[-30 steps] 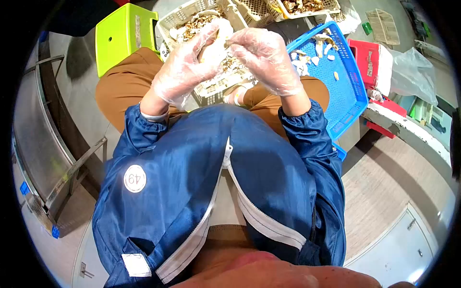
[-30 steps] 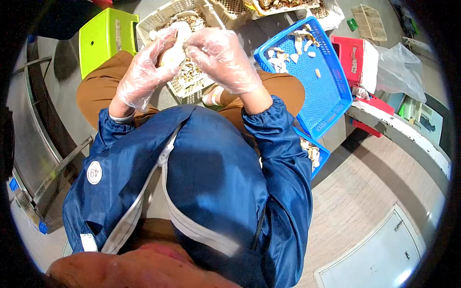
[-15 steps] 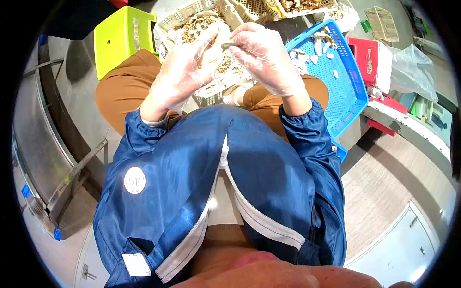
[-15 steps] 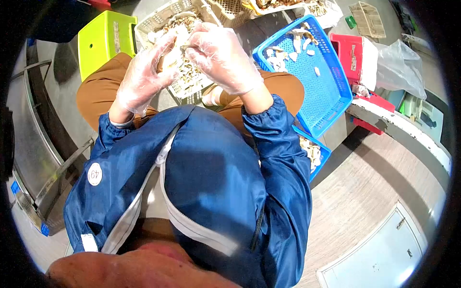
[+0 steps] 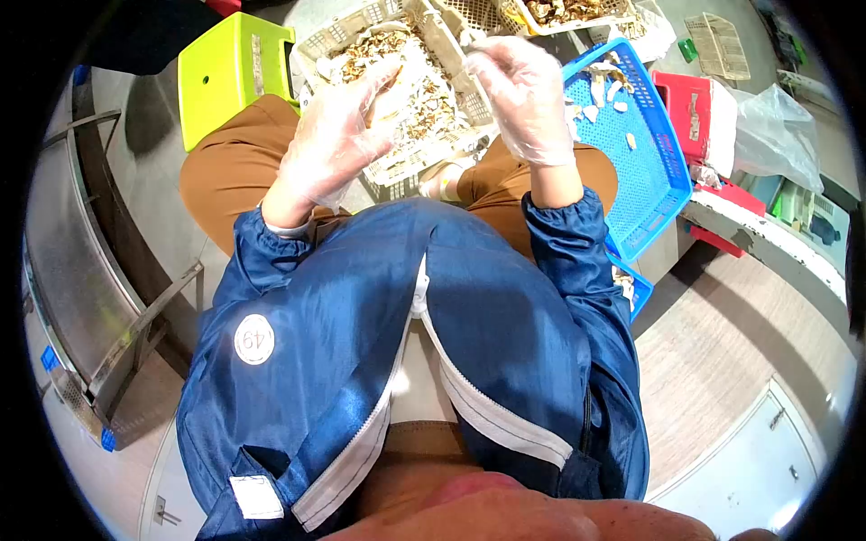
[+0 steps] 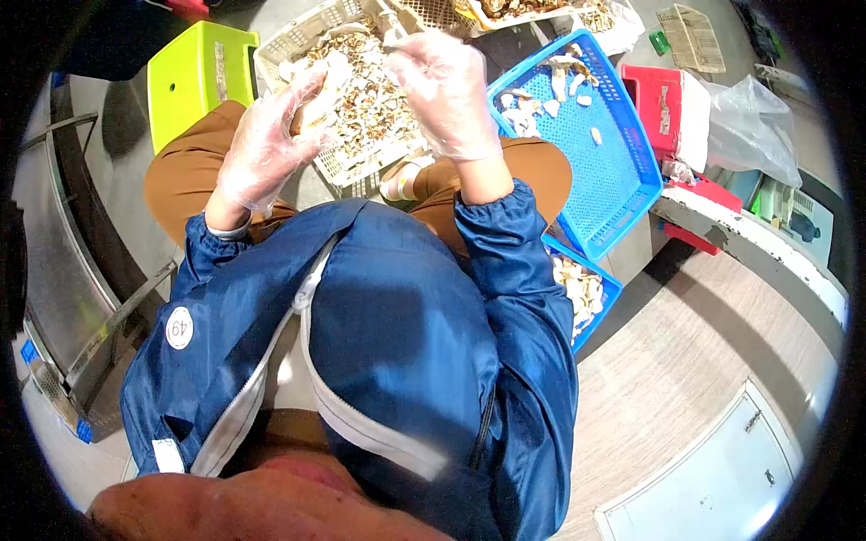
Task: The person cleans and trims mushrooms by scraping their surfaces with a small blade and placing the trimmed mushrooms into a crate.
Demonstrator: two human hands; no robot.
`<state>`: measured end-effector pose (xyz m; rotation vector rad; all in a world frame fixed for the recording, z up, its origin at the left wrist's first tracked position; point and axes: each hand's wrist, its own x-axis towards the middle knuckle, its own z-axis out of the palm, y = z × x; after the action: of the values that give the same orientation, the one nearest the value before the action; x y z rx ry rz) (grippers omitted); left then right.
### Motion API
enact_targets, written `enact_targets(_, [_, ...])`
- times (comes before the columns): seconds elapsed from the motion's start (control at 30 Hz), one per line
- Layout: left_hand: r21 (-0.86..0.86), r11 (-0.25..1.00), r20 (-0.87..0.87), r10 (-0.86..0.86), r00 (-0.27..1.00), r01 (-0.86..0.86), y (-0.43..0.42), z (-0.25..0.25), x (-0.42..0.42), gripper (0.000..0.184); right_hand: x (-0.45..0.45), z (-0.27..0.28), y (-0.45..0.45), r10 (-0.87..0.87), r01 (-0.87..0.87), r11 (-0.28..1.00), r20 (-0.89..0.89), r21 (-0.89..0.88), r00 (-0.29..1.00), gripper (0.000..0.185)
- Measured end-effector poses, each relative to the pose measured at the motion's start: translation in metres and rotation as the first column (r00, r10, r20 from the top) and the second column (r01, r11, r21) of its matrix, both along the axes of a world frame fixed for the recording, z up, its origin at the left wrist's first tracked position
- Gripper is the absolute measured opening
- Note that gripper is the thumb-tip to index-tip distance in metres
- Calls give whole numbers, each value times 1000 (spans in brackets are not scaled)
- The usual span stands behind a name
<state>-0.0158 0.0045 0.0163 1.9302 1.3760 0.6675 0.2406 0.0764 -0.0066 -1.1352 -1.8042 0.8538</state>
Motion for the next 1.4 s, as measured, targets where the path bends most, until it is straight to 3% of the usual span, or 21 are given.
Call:
enact_targets(0.03, [-19,1000,-30,-2,1000,1,0,-1,-1,71,-1,-4,-1,127,-148,982,-164,-121,978,13])
enact_targets(0.1, [-57,998,-87,-8,996,3,2,6,3,71,-11,-2,-9,215,-318,892,-318,-321,923,14])
enact_targets(0.23, [269,961,-159,-12,987,55,-2,-14,12,75,-20,-22,-3,190,-340,865,-386,-369,903,14])
enact_targets(0.27, [94,996,-160,13,987,2,-4,-6,16,85,-21,-22,-2,177,-346,845,-397,-408,900,15])
enact_targets(0.37, [34,999,63,-5,998,3,-8,-9,10,94,-24,-16,-8,119,-421,801,-576,-425,809,12])
enact_targets(0.4, [-239,971,312,55,949,22,-10,6,10,93,-19,-3,-9,147,-380,806,-470,-453,871,14])
enact_targets(0.43, [-483,874,495,226,839,49,-11,21,10,93,-17,-1,-9,156,-424,789,-522,-445,839,15])
enact_targets(0.47, [-565,822,536,305,787,66,-11,28,8,91,-15,0,-9,162,-465,772,-572,-434,804,16])
enact_targets(0.53, [-627,765,632,389,670,147,-11,23,-1,81,-14,3,-11,161,-534,765,-695,-360,700,15])
enact_targets(0.63, [-668,657,733,496,467,351,-15,27,4,73,-12,9,-9,153,-607,689,-739,-396,656,15])
enact_targets(0.67, [-648,678,749,487,448,347,-18,18,7,71,-13,11,-9,139,-569,707,-707,-419,693,16])
enact_targets(0.77, [-574,731,806,427,410,368,-17,7,6,65,-10,17,-1,261,-366,908,-409,-204,874,16])
enact_targets(0.8, [-622,720,765,478,432,306,-18,15,9,61,-6,33,-4,199,-226,956,-152,-186,968,15])
enact_targets(0.9, [-642,729,750,533,392,238,-12,6,17,60,-10,33,-7,337,-346,938,-173,-25,926,17])
enact_targets(0.97, [-638,698,770,577,272,325,-12,3,15,56,-15,32,-11,388,-380,921,-114,88,915,12])
enact_targets(1.03, [-671,649,736,641,217,357,-12,1,11,54,-18,30,-16,340,-342,940,-99,-8,935,12])
enact_targets(1.13, [-644,713,765,603,224,277,-15,-20,16,49,-19,29,-14,326,-332,926,64,179,943,12])
enact_targets(1.2, [-645,702,764,598,241,302,-13,-22,14,49,-20,27,-14,308,-307,938,20,159,951,12])
enact_targets(1.27, [-589,777,801,528,280,220,-14,-20,23,51,-22,23,-13,310,-302,935,-14,188,951,12])
enact_targets(1.37, [-575,796,800,500,332,188,-15,-11,28,53,-21,25,-15,272,-279,929,63,244,960,10])
enact_targets(1.4, [-571,800,799,491,347,183,-14,-12,28,54,-22,31,-18,267,-263,949,1,174,964,10])
